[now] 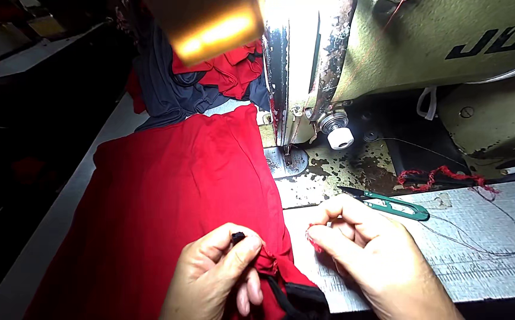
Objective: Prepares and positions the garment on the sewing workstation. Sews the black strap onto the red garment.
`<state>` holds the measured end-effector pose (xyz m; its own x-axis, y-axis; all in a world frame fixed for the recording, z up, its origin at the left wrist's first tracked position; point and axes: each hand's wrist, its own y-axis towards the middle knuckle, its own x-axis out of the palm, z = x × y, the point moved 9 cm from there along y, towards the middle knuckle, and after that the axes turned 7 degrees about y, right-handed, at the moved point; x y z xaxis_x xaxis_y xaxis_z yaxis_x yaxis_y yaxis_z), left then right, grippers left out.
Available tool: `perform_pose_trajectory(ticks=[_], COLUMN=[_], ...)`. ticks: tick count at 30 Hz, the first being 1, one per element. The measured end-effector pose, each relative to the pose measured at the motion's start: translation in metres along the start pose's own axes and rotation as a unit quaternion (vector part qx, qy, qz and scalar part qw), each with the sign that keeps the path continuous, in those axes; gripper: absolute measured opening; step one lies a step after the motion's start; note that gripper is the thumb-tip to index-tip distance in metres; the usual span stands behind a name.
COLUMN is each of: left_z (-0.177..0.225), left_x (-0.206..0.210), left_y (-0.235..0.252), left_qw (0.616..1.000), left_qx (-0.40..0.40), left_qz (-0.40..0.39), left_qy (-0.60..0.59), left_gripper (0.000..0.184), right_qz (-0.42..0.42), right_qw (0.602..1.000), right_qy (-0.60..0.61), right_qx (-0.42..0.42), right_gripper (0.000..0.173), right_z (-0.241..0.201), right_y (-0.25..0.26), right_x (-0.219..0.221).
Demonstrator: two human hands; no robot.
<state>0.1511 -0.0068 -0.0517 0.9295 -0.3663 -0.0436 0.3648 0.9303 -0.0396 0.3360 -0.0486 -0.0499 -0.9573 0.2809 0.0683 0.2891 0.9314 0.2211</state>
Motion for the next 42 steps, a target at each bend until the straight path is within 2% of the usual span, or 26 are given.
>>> perform_pose_trajectory(ticks=[3, 6, 8, 9, 11, 14, 17, 19, 22, 25, 30, 31, 33, 35, 38, 40, 42], left_z=[-0.001, 0.005, 0.011, 0.013, 0.017, 0.017, 0.024, 0.029, 0.035, 0.034, 0.031, 0.031, 0.033, 0.036, 0.041, 0.046, 0.049], left_x=[0.002, 0.006, 0.009, 0.009, 0.006, 0.002, 0.006, 0.008, 0.012, 0.018, 0.014, 0.014, 0.015, 0.016, 0.018, 0.020, 0.023], left_y=[-0.001, -0.001, -0.001, 0.000, 0.001, 0.005, 0.010, 0.010, 0.008, 0.006, 0.005, 0.005, 0.004, 0.003, -0.004, -0.010, -0.019], left_qw=[1.000, 1.000, 1.000, 0.999, 0.998, 0.997, 0.983, 0.962, 0.932, 0.927, 0.919, 0.917, 0.920, 0.923, 0.919, 0.909, 0.900], left_qx=[-0.005, 0.004, 0.012, 0.013, 0.008, 0.020, 0.112, 0.182, 0.228, 0.212, 0.217, 0.221, 0.227, 0.235, 0.255, 0.272, 0.279], left_qz=[0.005, 0.006, 0.003, 0.002, -0.002, -0.018, -0.084, -0.124, -0.129, -0.121, -0.056, -0.054, -0.065, -0.073, -0.063, -0.040, -0.009], left_qy=[-0.013, -0.009, 0.019, 0.035, 0.058, 0.079, 0.115, 0.163, 0.252, 0.285, 0.324, 0.327, 0.311, 0.296, 0.295, 0.313, 0.336], left_gripper=[0.016, 0.015, 0.014, 0.013, 0.012, 0.011, 0.017, 0.023, 0.022, 0.011, 0.029, 0.029, 0.015, 0.009, 0.010, 0.011, 0.011], right_qz=[-0.010, -0.070, -0.089, -0.086, -0.076, -0.064, -0.081, -0.088, -0.080, -0.083, -0.097, -0.097, -0.098, -0.102, -0.110, -0.087, -0.051], right_qw=[0.998, 0.972, 0.935, 0.928, 0.943, 0.989, 0.987, 0.980, 0.986, 0.986, 0.990, 0.991, 0.993, 0.995, 0.986, 0.975, 0.974], right_qy=[-0.055, -0.216, -0.323, -0.342, -0.312, -0.129, 0.022, 0.057, 0.061, 0.074, 0.049, 0.036, 0.014, -0.011, -0.106, -0.175, -0.193], right_qx=[-0.030, -0.063, -0.112, -0.121, -0.084, 0.023, 0.135, 0.168, 0.136, 0.126, 0.095, 0.083, 0.056, 0.016, -0.070, -0.105, -0.108], right_gripper=[0.008, 0.032, 0.031, 0.023, 0.010, 0.009, 0.011, 0.013, 0.013, 0.014, 0.013, 0.013, 0.010, 0.009, 0.017, 0.011, 0.008], right_z=[-0.008, -0.023, -0.032, -0.034, -0.033, -0.018, 0.003, 0.010, 0.013, 0.012, 0.007, 0.004, -0.002, -0.009, -0.021, -0.027, -0.029], right_y=[-0.001, -0.011, -0.018, -0.020, -0.021, -0.016, -0.013, -0.012, -0.010, -0.011, -0.012, -0.012, -0.013, -0.015, -0.020, -0.025, -0.028], right_x=[0.001, 0.020, 0.033, 0.035, 0.030, 0.016, 0.014, 0.017, 0.017, 0.019, 0.020, 0.019, 0.019, 0.020, 0.023, 0.023, 0.019])
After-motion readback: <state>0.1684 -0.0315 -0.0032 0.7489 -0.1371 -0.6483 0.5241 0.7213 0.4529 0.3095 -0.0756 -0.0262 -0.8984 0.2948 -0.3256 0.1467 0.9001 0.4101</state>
